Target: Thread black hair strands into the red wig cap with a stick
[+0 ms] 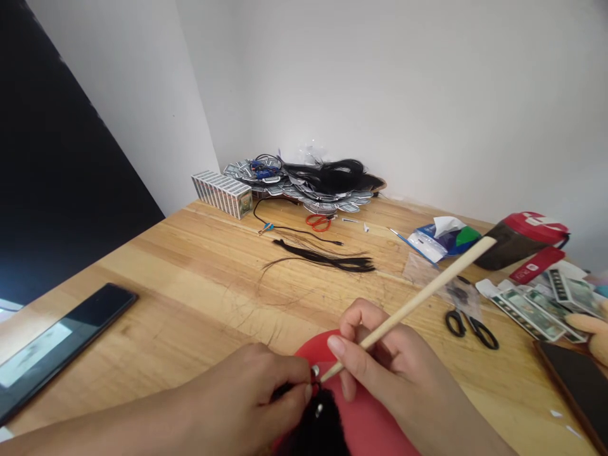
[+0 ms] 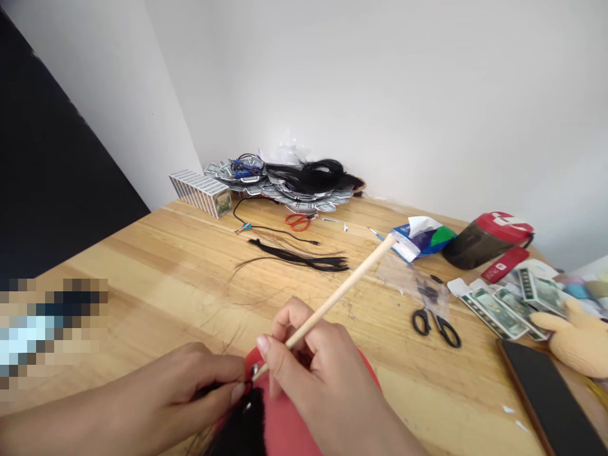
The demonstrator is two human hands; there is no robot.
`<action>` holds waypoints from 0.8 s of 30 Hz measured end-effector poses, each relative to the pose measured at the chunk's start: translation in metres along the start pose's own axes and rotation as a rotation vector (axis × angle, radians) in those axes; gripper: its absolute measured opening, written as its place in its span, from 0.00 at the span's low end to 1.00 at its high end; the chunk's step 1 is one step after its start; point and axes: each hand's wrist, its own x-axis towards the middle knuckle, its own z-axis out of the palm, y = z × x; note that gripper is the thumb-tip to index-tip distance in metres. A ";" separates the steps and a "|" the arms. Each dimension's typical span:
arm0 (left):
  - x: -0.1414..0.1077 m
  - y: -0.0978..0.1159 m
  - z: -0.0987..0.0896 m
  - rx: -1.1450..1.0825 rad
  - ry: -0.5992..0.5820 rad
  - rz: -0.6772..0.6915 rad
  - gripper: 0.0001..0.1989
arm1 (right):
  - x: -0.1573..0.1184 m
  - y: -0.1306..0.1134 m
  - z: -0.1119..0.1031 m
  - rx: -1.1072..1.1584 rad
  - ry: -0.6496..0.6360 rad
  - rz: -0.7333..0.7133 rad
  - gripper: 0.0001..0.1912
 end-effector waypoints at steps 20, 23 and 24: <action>-0.006 -0.021 0.006 0.494 0.042 0.334 0.09 | 0.001 -0.001 0.001 0.006 0.061 0.010 0.18; -0.008 -0.036 0.011 0.687 0.214 0.544 0.15 | 0.000 -0.002 0.003 0.010 0.079 0.026 0.17; -0.008 -0.040 0.012 0.740 0.255 0.615 0.18 | 0.000 -0.002 0.003 0.015 0.089 0.037 0.17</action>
